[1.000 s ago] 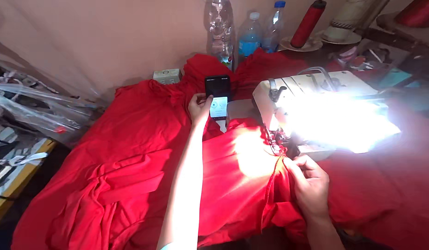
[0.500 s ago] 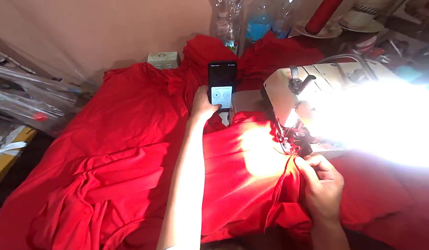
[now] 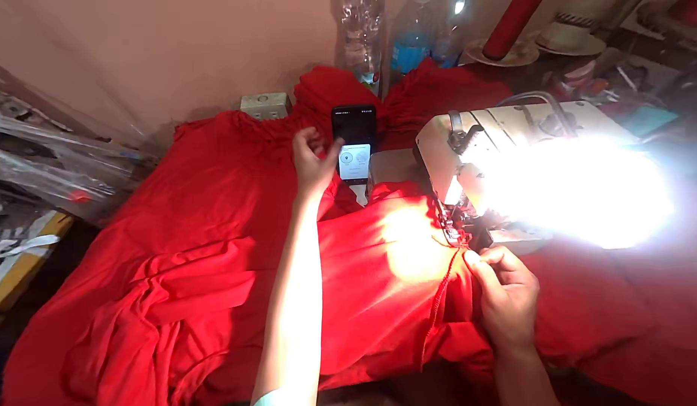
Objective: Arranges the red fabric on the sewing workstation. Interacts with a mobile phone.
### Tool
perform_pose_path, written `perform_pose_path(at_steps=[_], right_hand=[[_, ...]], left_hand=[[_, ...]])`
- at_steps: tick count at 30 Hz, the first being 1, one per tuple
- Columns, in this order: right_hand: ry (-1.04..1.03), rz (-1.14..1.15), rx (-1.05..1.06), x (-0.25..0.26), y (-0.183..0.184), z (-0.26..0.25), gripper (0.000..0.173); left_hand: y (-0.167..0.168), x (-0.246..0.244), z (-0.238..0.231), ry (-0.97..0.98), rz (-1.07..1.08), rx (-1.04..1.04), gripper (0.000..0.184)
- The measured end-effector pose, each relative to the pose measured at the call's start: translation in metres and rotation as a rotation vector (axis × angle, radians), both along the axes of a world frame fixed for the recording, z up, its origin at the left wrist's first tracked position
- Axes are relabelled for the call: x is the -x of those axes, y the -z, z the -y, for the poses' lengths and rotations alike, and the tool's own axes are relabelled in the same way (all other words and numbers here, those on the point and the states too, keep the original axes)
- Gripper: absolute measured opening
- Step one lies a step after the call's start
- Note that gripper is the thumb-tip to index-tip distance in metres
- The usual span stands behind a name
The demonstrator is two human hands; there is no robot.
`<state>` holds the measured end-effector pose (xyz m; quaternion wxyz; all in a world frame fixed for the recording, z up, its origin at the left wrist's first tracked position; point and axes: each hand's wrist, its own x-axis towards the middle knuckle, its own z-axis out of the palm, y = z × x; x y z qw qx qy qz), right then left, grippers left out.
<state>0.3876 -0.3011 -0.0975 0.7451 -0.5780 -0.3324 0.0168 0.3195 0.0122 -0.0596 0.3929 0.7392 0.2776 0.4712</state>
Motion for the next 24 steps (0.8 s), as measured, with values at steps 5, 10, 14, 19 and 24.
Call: perform_pose_path(at_steps=[5, 10, 14, 19, 24], right_hand=[[0.021, 0.01, 0.024, -0.001, -0.002, -0.001, 0.021], [0.045, -0.004, 0.092, 0.0, -0.009, 0.0, 0.019], [0.031, -0.014, 0.177, -0.001, -0.016, 0.004, 0.016], [-0.061, 0.103, 0.389, -0.019, -0.027, 0.016, 0.015], [-0.165, 0.086, 0.492, -0.028, -0.038, 0.024, 0.016]], left_hand=[[-0.098, 0.059, 0.065, 0.008, 0.136, -0.105, 0.033], [-0.071, 0.167, 0.206, 0.723, -0.271, -0.145, 0.034], [0.037, 0.179, 0.287, 1.024, -0.487, 0.5, 0.051], [0.062, 0.12, 0.32, 0.553, 0.088, 1.411, 0.042], [0.02, 0.114, 0.316, 0.261, 0.311, 1.553, 0.036]])
